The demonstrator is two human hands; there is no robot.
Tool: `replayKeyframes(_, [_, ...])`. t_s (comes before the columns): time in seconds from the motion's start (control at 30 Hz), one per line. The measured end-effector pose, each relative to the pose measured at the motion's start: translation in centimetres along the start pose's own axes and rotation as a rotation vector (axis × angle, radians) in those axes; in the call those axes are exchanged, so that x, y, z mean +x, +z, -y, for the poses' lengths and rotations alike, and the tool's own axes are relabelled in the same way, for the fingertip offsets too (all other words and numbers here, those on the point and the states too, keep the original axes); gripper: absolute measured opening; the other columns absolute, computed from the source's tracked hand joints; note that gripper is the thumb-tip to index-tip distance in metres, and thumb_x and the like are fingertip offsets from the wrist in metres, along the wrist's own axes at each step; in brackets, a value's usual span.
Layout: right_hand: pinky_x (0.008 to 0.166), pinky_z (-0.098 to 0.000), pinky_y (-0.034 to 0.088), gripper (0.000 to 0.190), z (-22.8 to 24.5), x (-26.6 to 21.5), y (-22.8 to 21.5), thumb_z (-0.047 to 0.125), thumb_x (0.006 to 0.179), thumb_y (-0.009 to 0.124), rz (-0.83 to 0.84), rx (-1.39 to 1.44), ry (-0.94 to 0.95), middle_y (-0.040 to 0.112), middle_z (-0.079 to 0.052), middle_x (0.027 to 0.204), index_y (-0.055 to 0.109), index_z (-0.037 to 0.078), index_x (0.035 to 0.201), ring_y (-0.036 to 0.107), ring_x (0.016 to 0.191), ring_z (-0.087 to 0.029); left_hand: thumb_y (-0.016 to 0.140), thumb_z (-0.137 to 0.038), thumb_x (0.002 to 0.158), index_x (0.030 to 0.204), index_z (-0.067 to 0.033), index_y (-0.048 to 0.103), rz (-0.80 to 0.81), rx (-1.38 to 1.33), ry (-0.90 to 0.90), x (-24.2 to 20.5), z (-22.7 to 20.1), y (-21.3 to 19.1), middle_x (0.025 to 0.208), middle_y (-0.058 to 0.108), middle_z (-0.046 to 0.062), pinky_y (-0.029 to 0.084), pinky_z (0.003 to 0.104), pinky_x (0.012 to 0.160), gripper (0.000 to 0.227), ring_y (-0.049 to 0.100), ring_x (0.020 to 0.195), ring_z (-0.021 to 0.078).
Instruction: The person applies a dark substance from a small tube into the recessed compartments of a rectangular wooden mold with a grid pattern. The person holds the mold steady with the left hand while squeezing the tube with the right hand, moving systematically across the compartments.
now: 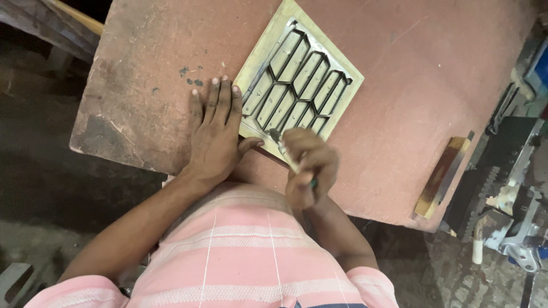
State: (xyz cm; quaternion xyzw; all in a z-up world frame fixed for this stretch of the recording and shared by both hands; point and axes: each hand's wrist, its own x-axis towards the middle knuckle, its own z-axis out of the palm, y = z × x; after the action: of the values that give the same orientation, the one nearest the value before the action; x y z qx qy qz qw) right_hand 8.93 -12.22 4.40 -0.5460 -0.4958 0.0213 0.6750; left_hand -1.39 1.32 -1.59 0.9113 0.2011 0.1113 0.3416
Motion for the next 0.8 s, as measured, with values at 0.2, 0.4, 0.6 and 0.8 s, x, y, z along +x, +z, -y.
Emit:
replayKeyframes(0.2, [0.089, -0.0416, 0.054, 0.033, 0.6, 2.5, -2.4, 0.038, 0.114, 0.045, -0.298, 0.252, 0.300, 0.060, -0.014, 0.109, 0.043, 0.009, 0.128, 0.060, 0.095, -0.023, 0.075, -0.053, 0.084, 0.154, 0.0106, 0.036, -0.040, -0.005, 0.035, -0.2, 0.2, -0.4, 0.161, 0.031, 0.033, 0.005, 0.064, 0.123, 0.103, 0.021, 0.154, 0.0458])
replayKeyframes(0.4, [0.077, -0.0408, 0.054, 0.028, 2.3, 1.0, -2.9, 0.036, 0.117, 0.045, -0.204, 0.209, 0.181, 0.061, -0.013, 0.094, 0.046, 0.009, 0.125, 0.061, 0.083, -0.022, 0.075, -0.042, 0.090, 0.148, 0.0026, 0.050, -0.105, -0.078, 0.037, -1.3, 1.0, -1.2, 0.156, 0.046, 0.023, 0.010, 0.061, 0.127, 0.078, 0.029, 0.154, 0.0422])
replayKeyframes(0.6, [0.076, -0.0408, 0.056, 0.027, 4.0, 0.5, -2.3, 0.039, 0.115, 0.047, -0.169, 0.168, 0.181, 0.060, -0.012, 0.098, 0.046, 0.011, 0.118, 0.061, 0.081, -0.020, 0.077, -0.033, 0.090, 0.144, -0.0024, 0.055, -0.107, -0.078, 0.051, -2.0, 1.1, -1.7, 0.153, 0.050, 0.023, 0.015, 0.061, 0.125, 0.066, 0.032, 0.152, 0.0436])
replayKeyframes(0.8, [0.072, -0.0409, 0.055, 0.027, 3.0, -1.2, -5.4, 0.037, 0.115, 0.047, -0.285, 0.121, 0.157, 0.060, -0.012, 0.093, 0.045, 0.010, 0.115, 0.061, 0.076, -0.023, 0.077, -0.027, 0.094, 0.141, -0.0050, 0.062, -0.194, -0.009, 0.115, -2.2, 0.3, -2.7, 0.149, 0.053, 0.020, 0.029, 0.061, 0.123, 0.054, 0.038, 0.145, 0.0476])
